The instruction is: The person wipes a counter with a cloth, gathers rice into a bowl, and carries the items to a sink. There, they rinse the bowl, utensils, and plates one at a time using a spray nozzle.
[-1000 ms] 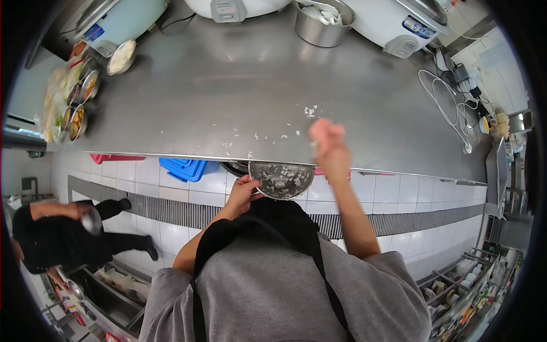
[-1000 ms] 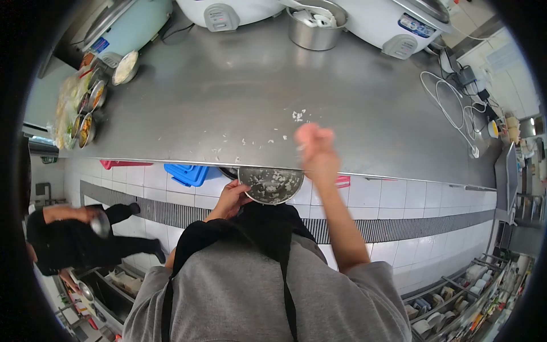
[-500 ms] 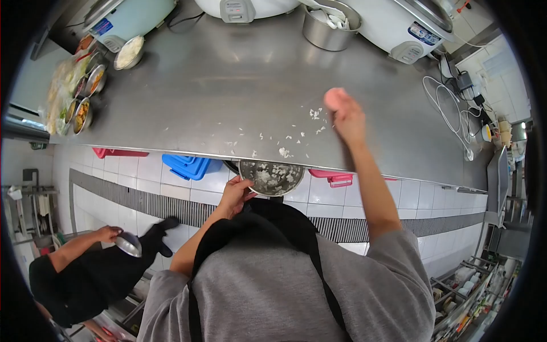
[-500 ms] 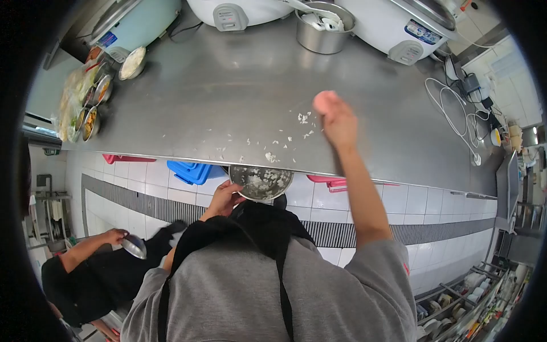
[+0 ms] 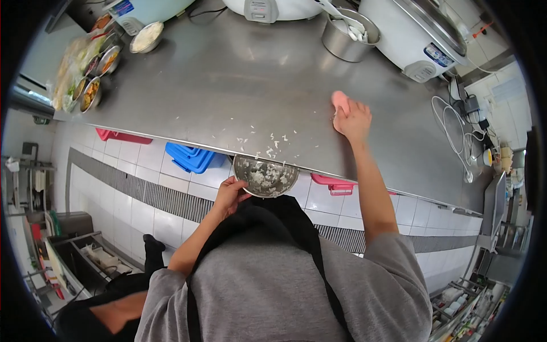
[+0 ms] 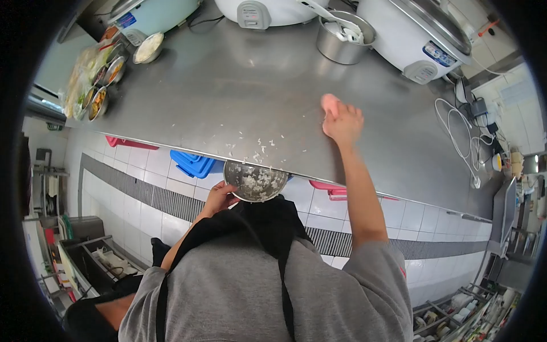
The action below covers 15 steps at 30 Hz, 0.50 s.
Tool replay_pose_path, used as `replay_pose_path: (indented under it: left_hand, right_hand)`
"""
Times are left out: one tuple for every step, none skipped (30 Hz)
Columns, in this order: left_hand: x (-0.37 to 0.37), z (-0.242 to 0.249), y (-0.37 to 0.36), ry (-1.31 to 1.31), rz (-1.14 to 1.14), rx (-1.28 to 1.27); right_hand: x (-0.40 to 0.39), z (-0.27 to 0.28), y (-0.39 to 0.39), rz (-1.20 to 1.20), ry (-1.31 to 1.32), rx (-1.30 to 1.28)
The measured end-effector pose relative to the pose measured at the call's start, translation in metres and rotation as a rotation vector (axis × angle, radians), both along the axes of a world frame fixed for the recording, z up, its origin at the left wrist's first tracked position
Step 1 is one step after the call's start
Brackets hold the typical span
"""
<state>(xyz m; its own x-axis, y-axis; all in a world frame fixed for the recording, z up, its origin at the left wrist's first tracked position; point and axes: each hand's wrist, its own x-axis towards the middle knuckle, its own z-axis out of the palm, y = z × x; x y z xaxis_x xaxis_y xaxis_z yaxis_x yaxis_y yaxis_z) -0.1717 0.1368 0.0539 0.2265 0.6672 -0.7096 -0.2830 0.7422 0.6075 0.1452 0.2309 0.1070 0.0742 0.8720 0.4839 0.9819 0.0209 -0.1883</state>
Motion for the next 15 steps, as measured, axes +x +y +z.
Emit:
replay_pose_path:
  left_hand:
    - [-0.001, -0.003, -0.003, -0.002, 0.013, -0.003]
    - [-0.001, -0.006, -0.002, 0.025, 0.012, -0.004]
    - [-0.001, -0.009, -0.001, 0.052, 0.01, -0.008]
    - [-0.001, -0.006, -0.006, 0.051, 0.014, -0.022]
    - [0.004, 0.0, -0.004, 0.039, 0.027, -0.014]
    - [0.008, 0.002, -0.002, 0.027, 0.038, -0.003]
    - [0.008, 0.001, -0.001, 0.022, 0.038, 0.001]
    - [0.007, -0.002, 0.0, 0.01, 0.033, -0.009]
    - [0.006, -0.003, 0.0, 0.0, 0.027, -0.022]
    - [0.006, -0.001, 0.0, 0.002, 0.027, -0.022]
    - [0.004, 0.002, 0.001, 0.022, 0.014, -0.01]
    - [0.003, 0.006, 0.001, 0.041, 0.003, 0.004]
    - [0.002, 0.008, 0.002, 0.042, 0.008, 0.004]
    - [0.002, 0.009, 0.001, 0.037, 0.026, -0.006]
    - [0.002, 0.01, -0.001, 0.031, 0.043, -0.018]
  right_hand:
    - [0.002, -0.016, -0.002, -0.068, -0.045, -0.033]
    - [-0.002, -0.023, 0.0, -0.136, -0.092, -0.057]
    - [-0.014, -0.037, -0.003, -0.038, -0.07, -0.042]
    - [-0.041, -0.044, -0.018, 0.053, -0.045, -0.044]
    - [-0.066, -0.043, -0.031, 0.1, 0.01, -0.056]
    - [-0.093, -0.04, -0.045, 0.146, 0.066, -0.066]
    - [-0.116, -0.023, -0.06, 0.234, -0.022, -0.036]
    - [-0.135, -0.021, -0.07, 0.307, 0.109, -0.102]
    - [-0.147, -0.019, -0.076, 0.378, 0.243, -0.171]
    - [-0.152, -0.015, -0.076, 0.379, 0.244, -0.171]
    - [-0.156, -0.01, -0.074, 0.464, 0.243, -0.071]
    - [-0.159, -0.005, -0.071, 0.549, 0.239, 0.03]
    - [-0.144, 0.004, -0.065, 0.397, 0.305, -0.087]
    - [-0.118, 0.013, -0.055, 0.334, 0.704, -0.292]
    - [-0.088, 0.021, -0.042, 0.252, 1.098, -0.499]
